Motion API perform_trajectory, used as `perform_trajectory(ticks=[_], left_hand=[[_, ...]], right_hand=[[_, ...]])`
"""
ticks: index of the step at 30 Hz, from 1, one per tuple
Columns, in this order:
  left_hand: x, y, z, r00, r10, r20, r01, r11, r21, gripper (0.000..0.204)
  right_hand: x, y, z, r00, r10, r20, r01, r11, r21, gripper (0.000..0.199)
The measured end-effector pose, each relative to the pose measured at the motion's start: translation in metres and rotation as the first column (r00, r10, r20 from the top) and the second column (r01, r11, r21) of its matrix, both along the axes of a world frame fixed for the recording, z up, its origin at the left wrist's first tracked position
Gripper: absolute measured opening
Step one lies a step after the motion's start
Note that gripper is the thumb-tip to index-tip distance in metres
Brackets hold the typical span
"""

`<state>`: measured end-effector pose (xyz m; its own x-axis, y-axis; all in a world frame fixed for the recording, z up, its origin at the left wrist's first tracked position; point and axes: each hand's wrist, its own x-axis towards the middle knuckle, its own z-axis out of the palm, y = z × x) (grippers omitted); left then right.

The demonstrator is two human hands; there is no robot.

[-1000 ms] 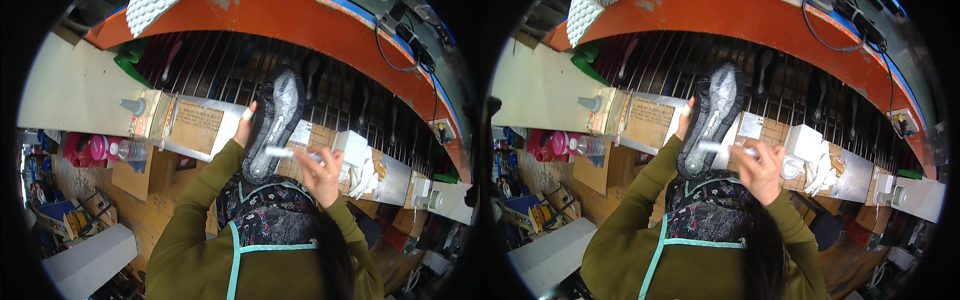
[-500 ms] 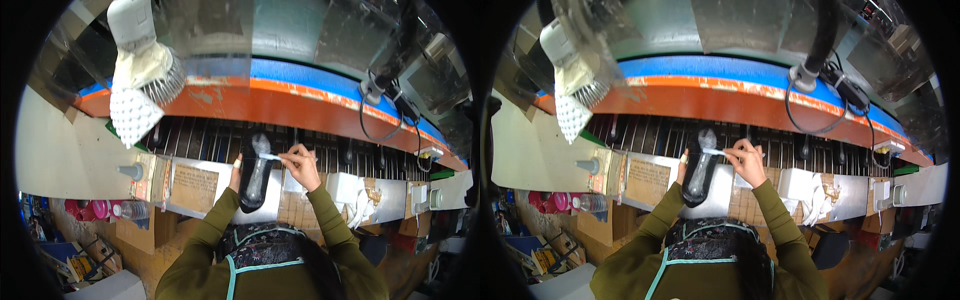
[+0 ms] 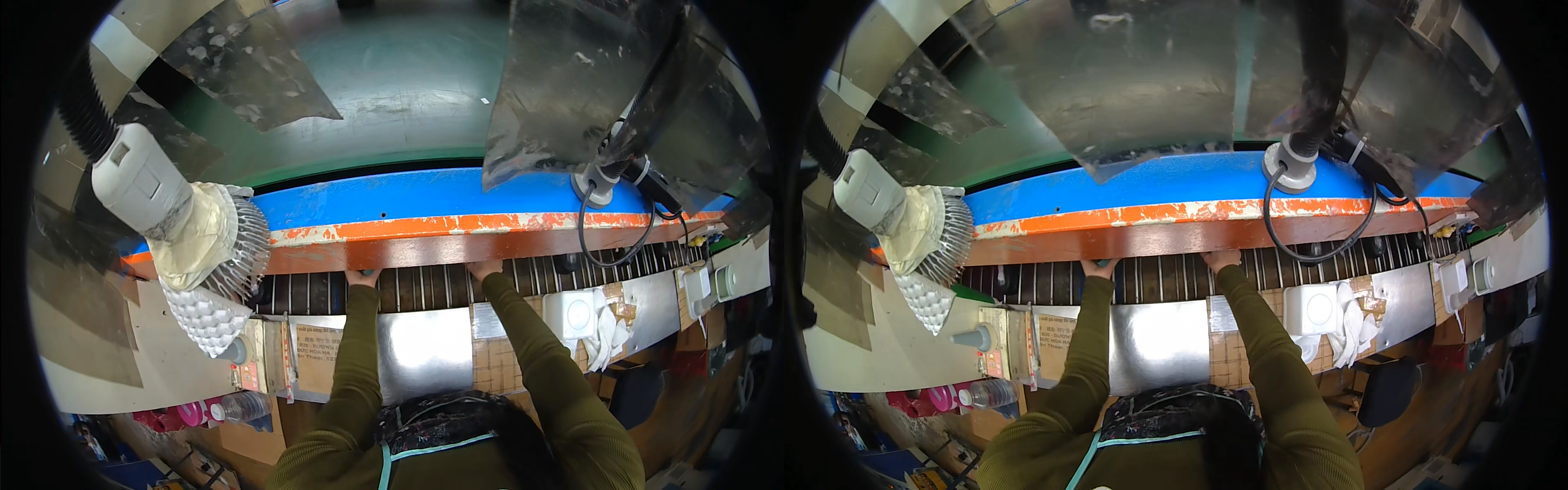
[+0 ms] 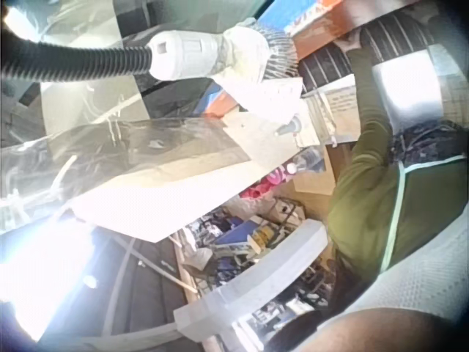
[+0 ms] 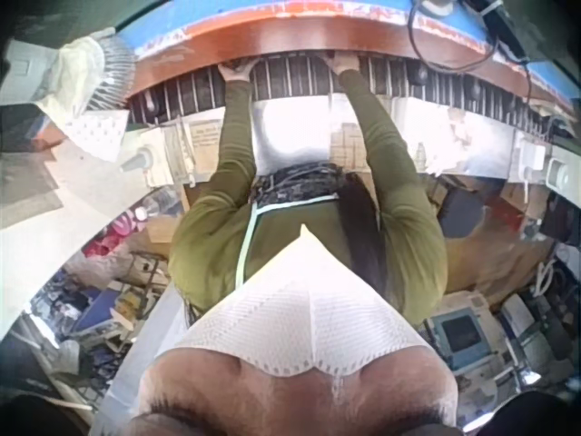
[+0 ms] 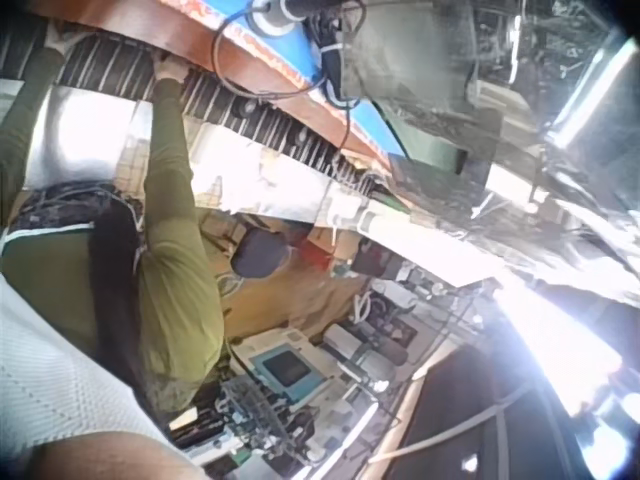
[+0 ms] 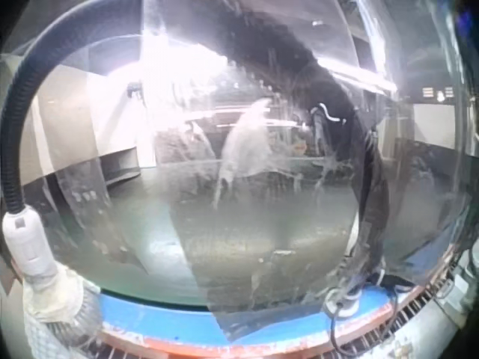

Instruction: The person applies a white adhesive to the sole of a black shoe using a small brush. They repeatedly dip the brush into a container and spread the glue along the shoe's sole and edges.

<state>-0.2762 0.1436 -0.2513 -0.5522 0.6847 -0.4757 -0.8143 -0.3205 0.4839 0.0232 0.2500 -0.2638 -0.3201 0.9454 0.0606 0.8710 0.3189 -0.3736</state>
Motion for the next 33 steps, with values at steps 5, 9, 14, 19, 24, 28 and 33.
perform_trajectory(ticks=[5,9,14,19,24,28,33], left_hand=[[-0.018,-0.033,0.012,0.904,-0.114,0.412,0.051,0.985,0.162,0.051],[-0.046,-0.039,-0.023,0.94,-0.044,0.338,-0.017,0.984,0.176,0.051],[-0.052,-0.022,-0.038,0.955,0.114,0.272,-0.055,0.975,-0.217,0.043],[0.12,-0.071,0.095,0.896,-0.372,-0.245,0.307,0.914,-0.265,0.086],[0.239,-0.147,0.162,0.318,-0.929,-0.188,0.905,0.239,0.352,0.12],[0.262,-0.181,0.117,0.298,-0.952,-0.065,0.858,0.238,0.456,0.107],[0.263,-0.21,0.101,0.55,-0.835,0.025,0.78,0.524,0.341,0.08]], right_hand=[[0.021,0.022,0.003,0.998,0.067,0.008,-0.068,0.979,0.19,0.06],[0.055,0.013,0.069,0.901,-0.012,-0.433,-0.064,0.985,-0.16,0.066],[0.084,-0.073,0.158,0.631,-0.339,-0.697,-0.017,0.893,-0.449,0.047],[0.137,-0.161,0.203,0.462,-0.313,-0.83,-0.196,0.876,-0.44,0.05],[0.178,-0.221,0.235,0.462,-0.179,-0.869,-0.401,0.832,-0.385,0.052],[0.227,-0.254,0.218,0.688,-0.219,-0.692,-0.055,0.935,-0.35,0.022],[0.293,-0.277,0.172,0.877,-0.395,-0.274,0.38,0.919,-0.107,0.016]])
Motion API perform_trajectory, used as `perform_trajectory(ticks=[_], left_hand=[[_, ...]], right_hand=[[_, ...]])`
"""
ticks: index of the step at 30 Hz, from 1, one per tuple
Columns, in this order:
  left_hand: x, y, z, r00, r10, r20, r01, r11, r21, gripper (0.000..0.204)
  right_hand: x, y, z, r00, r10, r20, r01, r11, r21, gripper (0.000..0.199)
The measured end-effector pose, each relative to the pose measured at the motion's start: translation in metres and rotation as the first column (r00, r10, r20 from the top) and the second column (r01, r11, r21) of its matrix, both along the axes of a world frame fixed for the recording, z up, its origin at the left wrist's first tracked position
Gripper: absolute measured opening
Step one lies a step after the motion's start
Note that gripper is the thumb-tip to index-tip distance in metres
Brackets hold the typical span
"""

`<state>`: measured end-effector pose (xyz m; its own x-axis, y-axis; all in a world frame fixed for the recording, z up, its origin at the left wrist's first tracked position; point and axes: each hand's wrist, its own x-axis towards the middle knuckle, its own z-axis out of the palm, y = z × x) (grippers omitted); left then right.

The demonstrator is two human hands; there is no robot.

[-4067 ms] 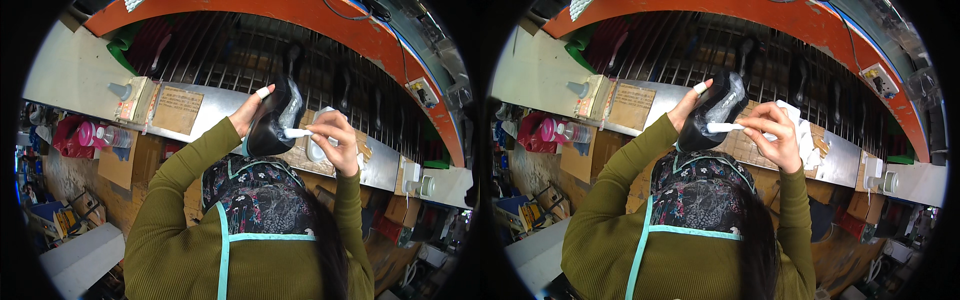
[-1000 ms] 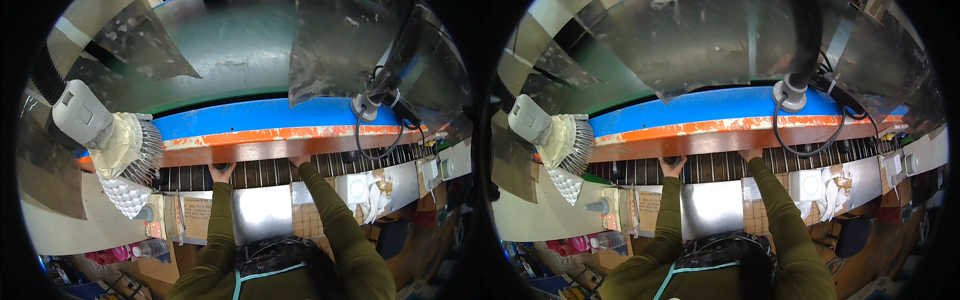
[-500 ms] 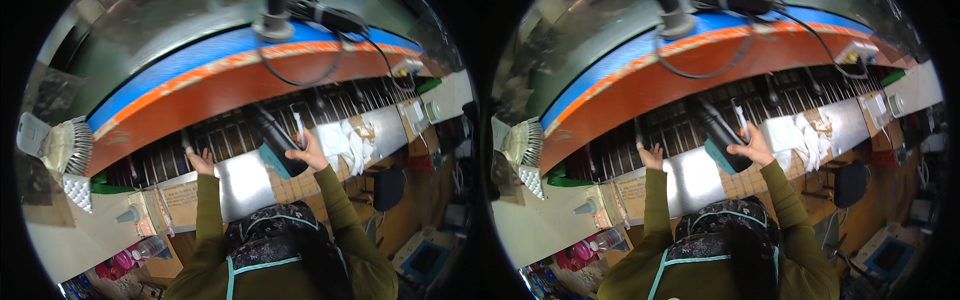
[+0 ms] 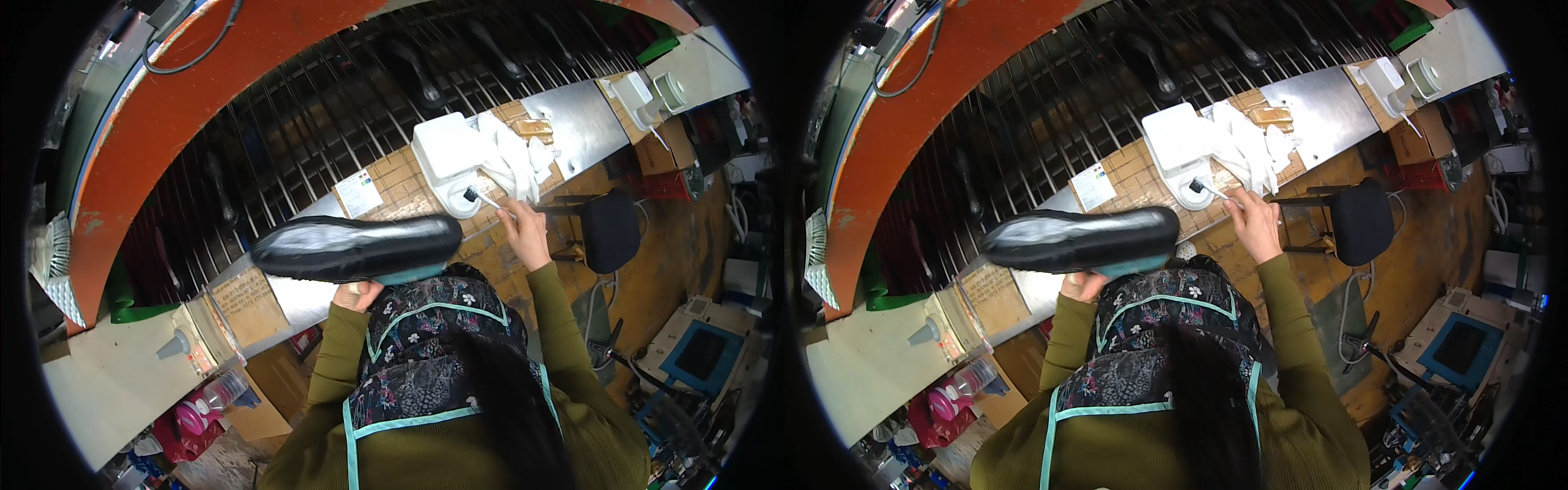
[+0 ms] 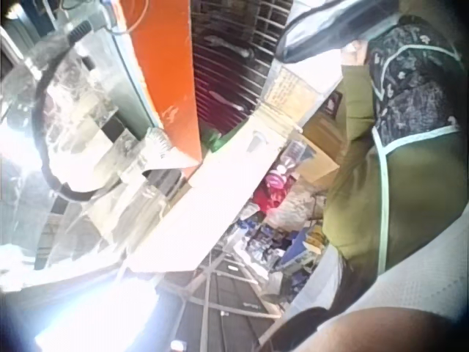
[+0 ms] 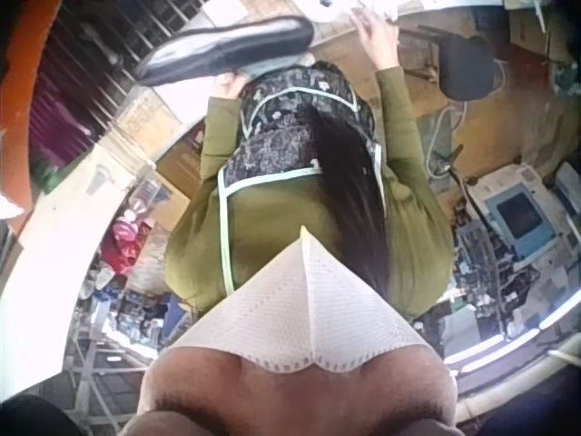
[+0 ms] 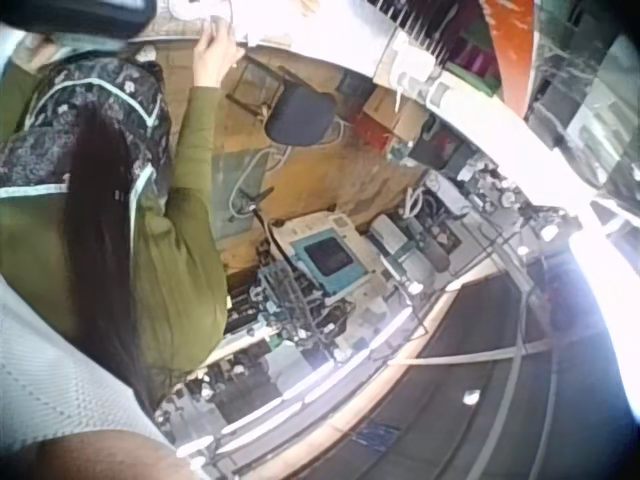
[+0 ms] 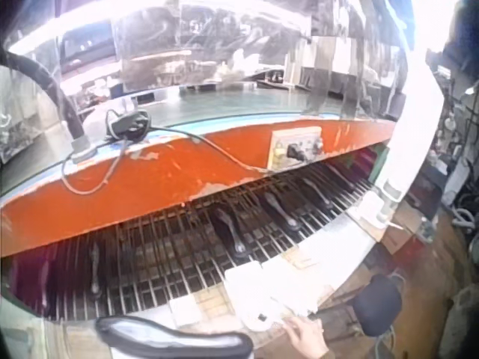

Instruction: The person applies a white adhesive to the sole of a black shoe using a small brush. They repeatedly dip the brush into a container and spread the glue along the shoe's sole and edges.

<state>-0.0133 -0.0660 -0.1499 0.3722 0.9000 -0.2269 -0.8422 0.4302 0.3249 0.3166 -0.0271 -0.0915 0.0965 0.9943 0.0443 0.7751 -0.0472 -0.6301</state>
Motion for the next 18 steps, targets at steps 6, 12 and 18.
perform_trajectory(ticks=[6,12,18], left_hand=[[0.015,0.023,0.125,0.779,0.547,-0.307,-0.304,0.758,0.577,0.122],[0.018,0.014,0.174,0.55,0.784,-0.287,-0.399,0.548,0.735,0.119],[-0.022,0.009,0.158,0.155,0.877,-0.455,-0.046,0.466,0.884,0.103]], right_hand=[[0.014,0.009,-0.042,0.945,-0.038,0.324,-0.017,0.986,0.167,0.006],[0.004,0.025,-0.051,0.884,0.013,0.467,-0.149,0.956,0.255,0.006],[0.015,0.021,-0.046,0.972,0.005,0.234,-0.011,1.0,0.023,0.017]])
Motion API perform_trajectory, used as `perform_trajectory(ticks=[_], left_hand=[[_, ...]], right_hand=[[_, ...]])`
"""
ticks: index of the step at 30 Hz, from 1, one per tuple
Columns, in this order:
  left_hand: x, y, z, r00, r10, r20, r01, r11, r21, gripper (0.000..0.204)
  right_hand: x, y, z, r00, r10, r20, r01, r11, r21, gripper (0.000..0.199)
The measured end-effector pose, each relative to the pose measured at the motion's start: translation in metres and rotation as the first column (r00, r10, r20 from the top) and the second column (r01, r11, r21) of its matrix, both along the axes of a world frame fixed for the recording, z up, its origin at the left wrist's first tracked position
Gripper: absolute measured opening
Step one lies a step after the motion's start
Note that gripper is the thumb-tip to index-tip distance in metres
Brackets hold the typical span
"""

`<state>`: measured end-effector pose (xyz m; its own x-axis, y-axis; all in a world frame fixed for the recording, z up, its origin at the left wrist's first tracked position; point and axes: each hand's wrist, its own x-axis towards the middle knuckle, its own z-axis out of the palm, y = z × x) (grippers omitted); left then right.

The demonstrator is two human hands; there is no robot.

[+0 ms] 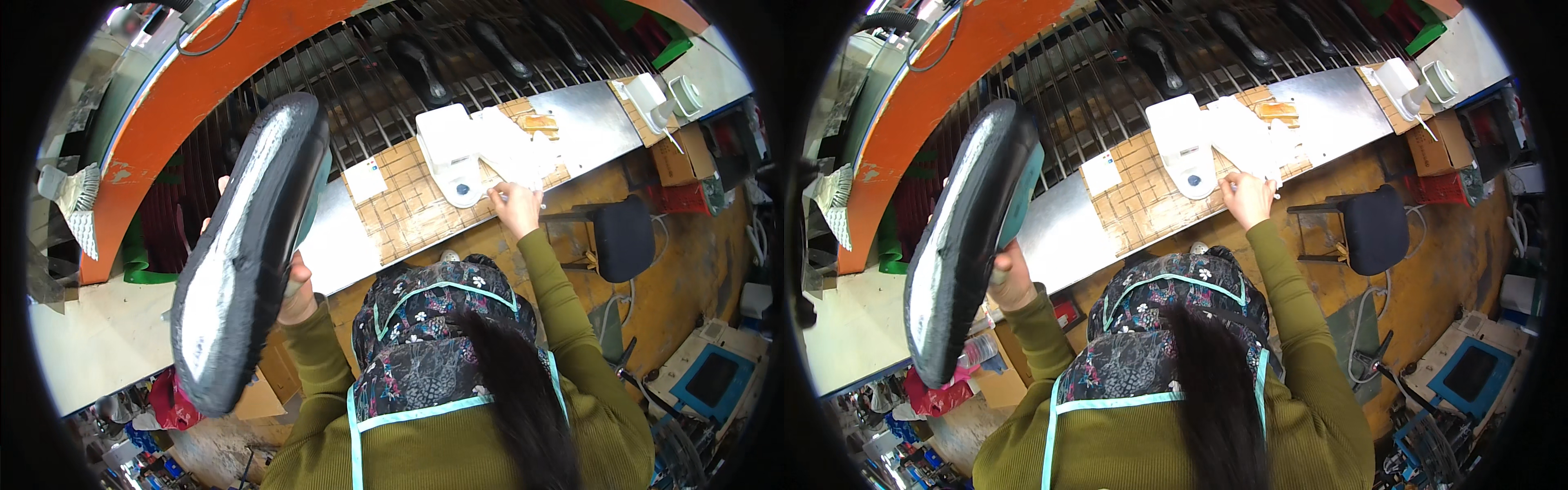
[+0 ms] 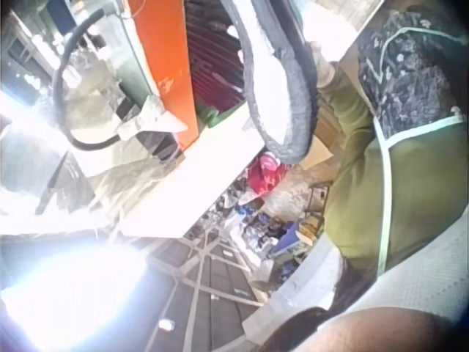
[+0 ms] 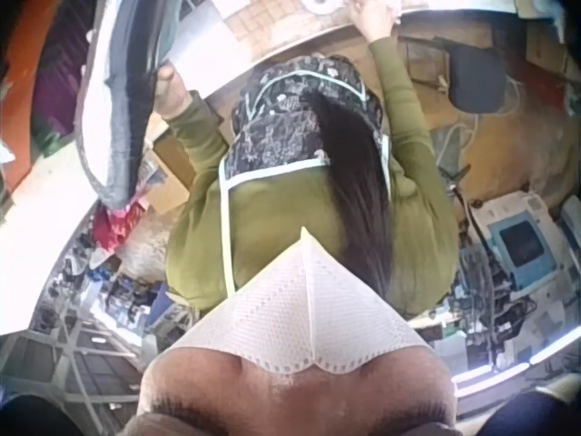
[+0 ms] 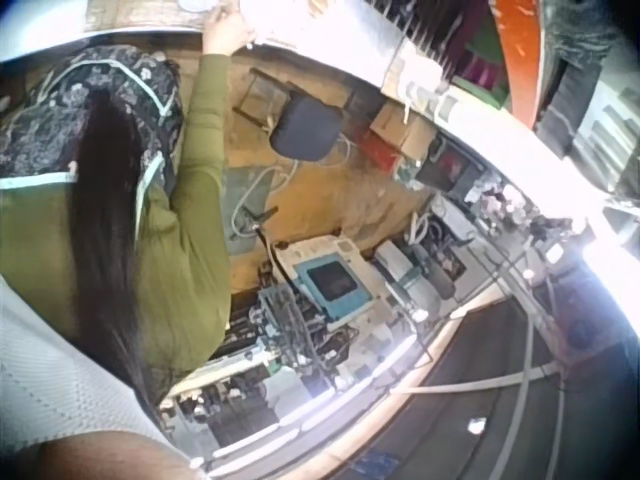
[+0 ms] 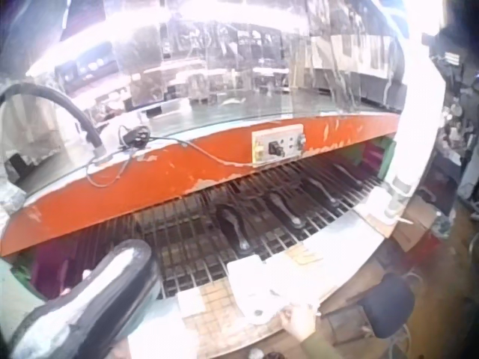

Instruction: The person applies a white adhesive to the sole of a black shoe using a small brush. They repeatedly dip the brush into a container and spread the glue along the shoe's sole and edges.

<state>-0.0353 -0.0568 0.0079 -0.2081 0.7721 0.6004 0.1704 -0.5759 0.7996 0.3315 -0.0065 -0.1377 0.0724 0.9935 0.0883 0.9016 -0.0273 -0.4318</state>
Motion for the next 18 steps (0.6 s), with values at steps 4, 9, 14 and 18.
perform_trajectory(ticks=[4,9,14,18], left_hand=[[0.033,0.005,0.013,0.762,0.304,-0.571,-0.28,0.951,0.133,0.073],[0.078,0.025,-0.024,0.995,-0.028,0.098,0.003,0.971,0.241,0.043],[0.078,0.067,-0.024,0.983,0.109,-0.146,-0.022,0.868,0.495,0.043],[0.087,0.071,-0.005,0.975,0.118,-0.189,0.004,0.841,0.541,0.037]], right_hand=[[0.023,0.002,-0.013,0.849,-0.179,-0.498,0.012,0.947,-0.32,0.022],[0.01,0.005,0.037,0.44,-0.129,-0.889,-0.182,0.956,-0.228,0.019],[-0.033,-0.007,0.172,0.816,0.374,-0.441,-0.062,0.815,0.576,0.015],[-0.055,-0.025,0.206,0.582,0.55,-0.599,-0.14,0.794,0.592,0.021]])
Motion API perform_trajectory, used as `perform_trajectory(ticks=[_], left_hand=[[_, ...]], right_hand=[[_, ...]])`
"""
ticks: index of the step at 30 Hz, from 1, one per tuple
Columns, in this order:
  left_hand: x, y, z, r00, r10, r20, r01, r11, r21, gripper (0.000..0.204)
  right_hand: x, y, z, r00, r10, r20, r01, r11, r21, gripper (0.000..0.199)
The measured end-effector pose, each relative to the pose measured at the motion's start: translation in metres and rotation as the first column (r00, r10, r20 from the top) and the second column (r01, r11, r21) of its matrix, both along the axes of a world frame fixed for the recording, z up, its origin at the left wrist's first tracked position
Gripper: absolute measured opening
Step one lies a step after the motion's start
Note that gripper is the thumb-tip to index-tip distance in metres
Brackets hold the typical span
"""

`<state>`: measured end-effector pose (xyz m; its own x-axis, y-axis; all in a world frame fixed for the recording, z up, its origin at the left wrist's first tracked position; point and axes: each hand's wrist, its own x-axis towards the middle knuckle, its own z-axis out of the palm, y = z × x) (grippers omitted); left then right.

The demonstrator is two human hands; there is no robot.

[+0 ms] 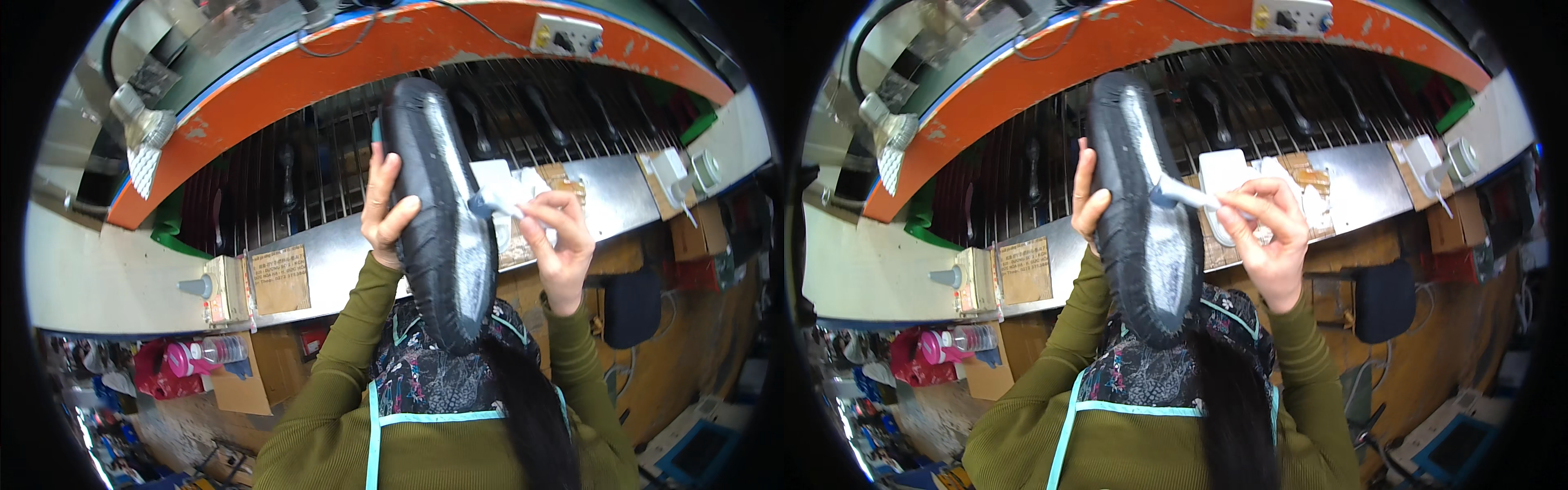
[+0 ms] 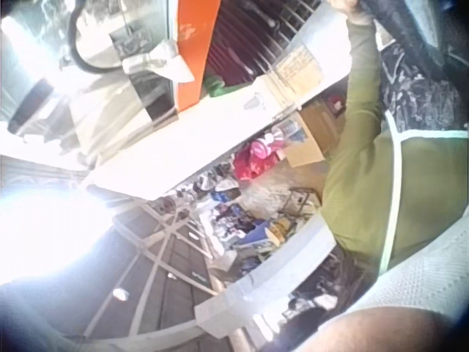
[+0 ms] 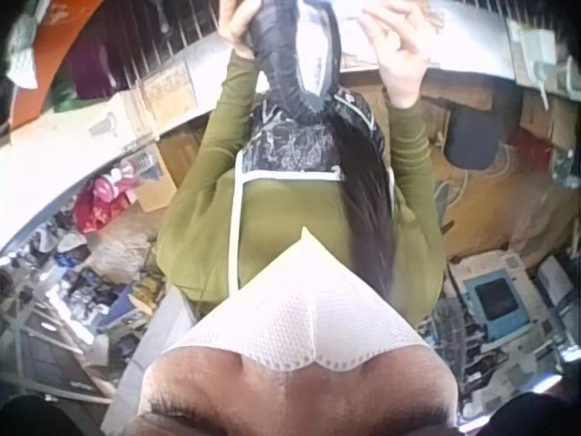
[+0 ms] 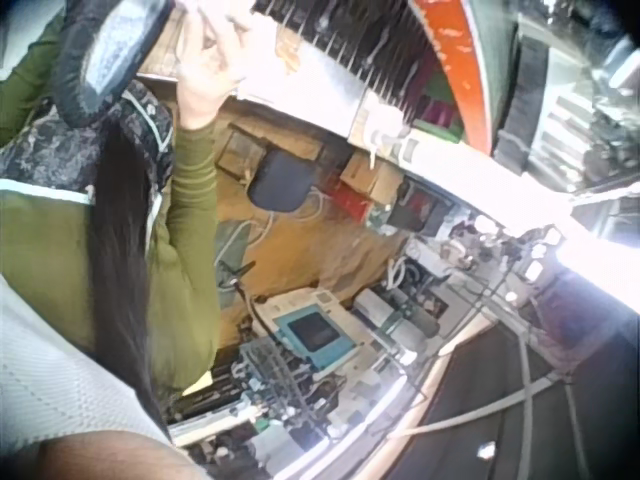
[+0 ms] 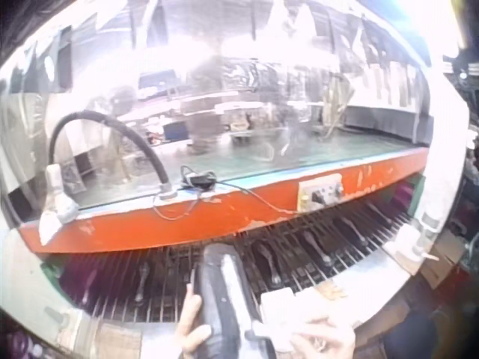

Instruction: The person applies a white adhesive to the sole of a black shoe using a small brush. They repeatedly dip the brush into a container and spread the glue along the shoe's sole and edges.

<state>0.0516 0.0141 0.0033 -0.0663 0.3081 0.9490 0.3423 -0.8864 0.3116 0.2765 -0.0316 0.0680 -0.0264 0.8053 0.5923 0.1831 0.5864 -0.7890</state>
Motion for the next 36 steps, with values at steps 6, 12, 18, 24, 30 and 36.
perform_trajectory(ticks=[6,12,18,24,30,36], left_hand=[[0.002,-0.014,0.012,0.997,-0.008,-0.072,0.003,0.998,-0.07,0.033],[-0.001,-0.03,0.022,0.997,-0.049,-0.06,0.033,0.968,-0.25,0.037],[-0.006,-0.036,0.026,0.994,-0.1,-0.035,0.082,0.939,-0.335,0.036],[-0.014,-0.039,0.03,0.992,-0.116,-0.048,0.091,0.926,-0.366,0.035],[-0.016,-0.037,0.034,0.988,-0.104,-0.11,0.065,0.948,-0.311,0.035],[-0.014,-0.028,0.035,0.984,-0.013,-0.178,-0.008,0.993,-0.119,0.037]], right_hand=[[-0.019,0.013,-0.003,0.996,0.064,-0.062,-0.069,0.994,-0.08,0.018],[-0.029,0.039,0.014,0.999,0.043,0.0,-0.043,0.999,0.002,0.016],[-0.038,0.06,0.031,1.0,0.003,0.024,-0.005,0.995,0.101,0.017],[-0.04,0.077,0.041,0.991,-0.112,0.075,0.081,0.939,0.334,0.019],[-0.026,0.08,0.038,0.992,0.043,0.119,-0.074,0.962,0.264,0.017],[-0.018,0.072,0.033,0.982,0.077,0.171,-0.114,0.969,0.218,0.017]])
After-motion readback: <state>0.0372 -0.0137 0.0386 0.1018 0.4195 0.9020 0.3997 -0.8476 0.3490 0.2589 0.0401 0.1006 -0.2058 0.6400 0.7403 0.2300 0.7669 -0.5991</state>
